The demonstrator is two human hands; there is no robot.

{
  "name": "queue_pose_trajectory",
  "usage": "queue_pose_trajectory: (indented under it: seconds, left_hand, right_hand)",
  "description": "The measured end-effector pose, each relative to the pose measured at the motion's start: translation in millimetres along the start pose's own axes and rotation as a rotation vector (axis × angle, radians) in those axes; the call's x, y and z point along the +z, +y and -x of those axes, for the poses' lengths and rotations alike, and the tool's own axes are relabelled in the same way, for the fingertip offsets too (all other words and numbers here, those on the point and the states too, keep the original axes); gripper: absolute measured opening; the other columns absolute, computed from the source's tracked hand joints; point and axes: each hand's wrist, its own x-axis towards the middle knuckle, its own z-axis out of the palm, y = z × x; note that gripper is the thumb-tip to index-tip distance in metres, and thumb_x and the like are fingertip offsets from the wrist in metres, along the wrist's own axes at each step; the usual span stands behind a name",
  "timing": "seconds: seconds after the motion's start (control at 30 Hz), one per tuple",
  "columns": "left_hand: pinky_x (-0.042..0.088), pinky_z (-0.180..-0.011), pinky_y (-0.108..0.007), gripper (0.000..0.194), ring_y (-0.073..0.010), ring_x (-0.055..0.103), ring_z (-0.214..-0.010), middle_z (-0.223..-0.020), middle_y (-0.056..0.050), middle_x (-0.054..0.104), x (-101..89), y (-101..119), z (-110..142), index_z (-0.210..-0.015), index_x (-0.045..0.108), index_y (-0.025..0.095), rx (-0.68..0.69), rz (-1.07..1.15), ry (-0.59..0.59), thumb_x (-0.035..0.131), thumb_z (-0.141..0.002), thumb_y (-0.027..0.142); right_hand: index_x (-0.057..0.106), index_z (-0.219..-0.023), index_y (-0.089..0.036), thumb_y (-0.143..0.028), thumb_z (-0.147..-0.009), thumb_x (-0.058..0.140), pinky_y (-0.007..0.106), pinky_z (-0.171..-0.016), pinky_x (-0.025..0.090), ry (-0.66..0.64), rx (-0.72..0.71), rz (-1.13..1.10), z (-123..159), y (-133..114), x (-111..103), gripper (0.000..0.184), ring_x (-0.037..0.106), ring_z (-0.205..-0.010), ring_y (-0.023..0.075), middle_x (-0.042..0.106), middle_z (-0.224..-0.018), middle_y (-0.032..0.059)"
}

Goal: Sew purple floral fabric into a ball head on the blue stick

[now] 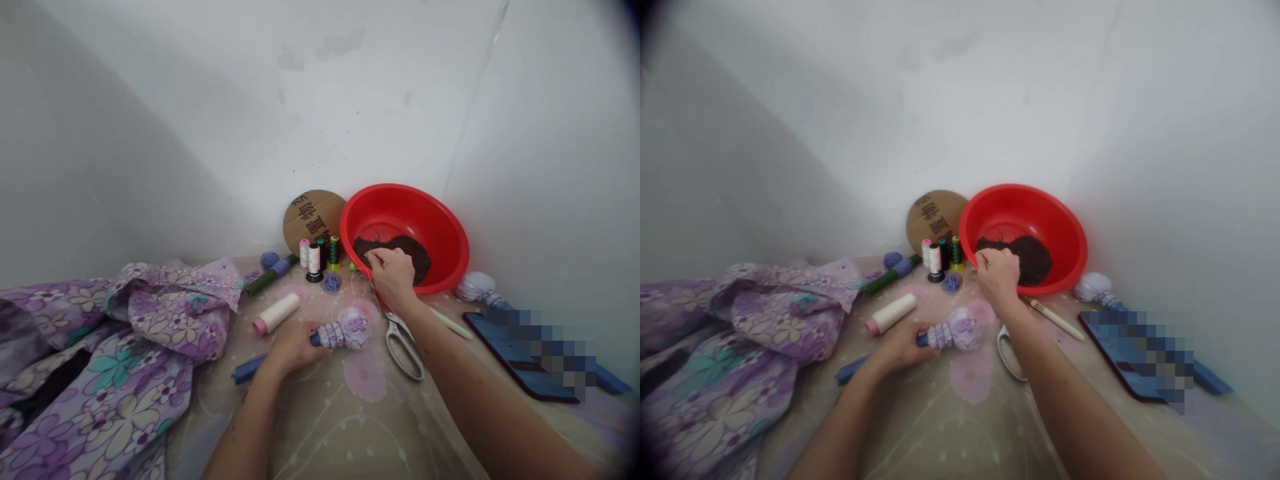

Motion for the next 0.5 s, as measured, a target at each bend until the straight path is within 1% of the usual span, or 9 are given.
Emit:
queue_pose_trajectory:
  seconds: [0.07, 0.17, 0.23, 0.33, 0.4, 0.47, 0.5]
  left_hand:
    - [0.03, -0.055, -0.023, 0.032, -0.0169, 0.053, -0.066, -0.072, 0.0, 0.062, 0.4, -2.5, -0.9, -0.084, 0.062, 0.02, 0.038, -0.035, -0.006, 0.054, -0.064, 0.043]
    - [0.033, -0.057, -0.024, 0.034, -0.0182, 0.054, -0.069, -0.076, 0.0, 0.063, -1.0, -2.6, -0.2, -0.09, 0.061, 0.023, 0.034, -0.056, -0.001, 0.054, -0.064, 0.044]
    - [0.035, -0.06, -0.024, 0.036, -0.0196, 0.055, -0.074, -0.08, -0.001, 0.063, -2.1, -1.4, 1.2, -0.095, 0.061, 0.025, 0.016, -0.087, 0.041, 0.056, -0.064, 0.043]
    - [0.036, -0.066, -0.028, 0.042, -0.0225, 0.055, -0.081, -0.087, -0.002, 0.063, -2.8, -0.6, 2.7, -0.103, 0.057, 0.03, -0.02, -0.168, 0.151, 0.055, -0.065, 0.045]
    - [0.037, -0.068, -0.03, 0.045, -0.0244, 0.055, -0.083, -0.089, -0.003, 0.062, -2.9, -1.4, 2.8, -0.108, 0.054, 0.033, -0.055, -0.23, 0.202, 0.054, -0.065, 0.048]
    - [0.037, -0.069, -0.032, 0.048, -0.0261, 0.056, -0.083, -0.091, -0.004, 0.062, -3.4, -2.4, 2.3, -0.111, 0.052, 0.034, -0.092, -0.273, 0.224, 0.053, -0.065, 0.05]
    - [0.037, -0.069, -0.033, 0.049, -0.0269, 0.056, -0.084, -0.091, -0.005, 0.062, -3.9, -2.7, 2.1, -0.112, 0.051, 0.034, -0.108, -0.283, 0.229, 0.053, -0.065, 0.05]
  right_hand:
    - [0.064, -0.071, -0.019, -0.031, -0.078, 0.041, 0.028, -0.063, 0.027, 0.061, -0.011, 0.041, 2.6, -0.8, -2.4, 0.027, 0.045, -0.065, 0.0164, 0.062, -0.067, 0.0039]
    - [0.063, -0.076, -0.018, -0.033, -0.08, 0.039, 0.03, -0.07, 0.028, 0.21, 0.012, -0.011, 3.3, -5.6, -11.5, 0.029, 0.046, -0.07, 0.017, 0.061, -0.069, 0.0038]
    - [0.062, -0.082, -0.018, -0.033, -0.081, 0.037, 0.032, -0.074, 0.029, 0.319, 0.042, -0.057, 2.4, -8.1, -19.2, 0.029, 0.047, -0.073, 0.0175, 0.061, -0.073, 0.0039]
    - [0.057, -0.096, -0.018, -0.032, -0.081, 0.038, 0.033, -0.076, 0.032, 0.444, 0.1, -0.14, 1.5, -7.9, -28.8, 0.029, 0.049, -0.076, 0.0177, 0.06, -0.08, 0.0053]
    - [0.053, -0.104, -0.017, -0.032, -0.082, 0.036, 0.032, -0.073, 0.035, 0.483, 0.142, -0.24, 2.4, -6.1, -32.0, 0.031, 0.051, -0.076, 0.0168, 0.058, -0.086, 0.0065]
    - [0.052, -0.102, -0.017, -0.031, -0.084, 0.032, 0.029, -0.068, 0.038, 0.458, 0.172, -0.348, 5.1, -4.6, -31.8, 0.03, 0.051, -0.071, 0.0146, 0.057, -0.085, 0.0057]
    - [0.053, -0.099, -0.017, -0.031, -0.085, 0.031, 0.028, -0.065, 0.038, 0.422, 0.18, -0.39, 7.0, -4.2, -30.7, 0.03, 0.051, -0.067, 0.0133, 0.056, -0.082, 0.0047]
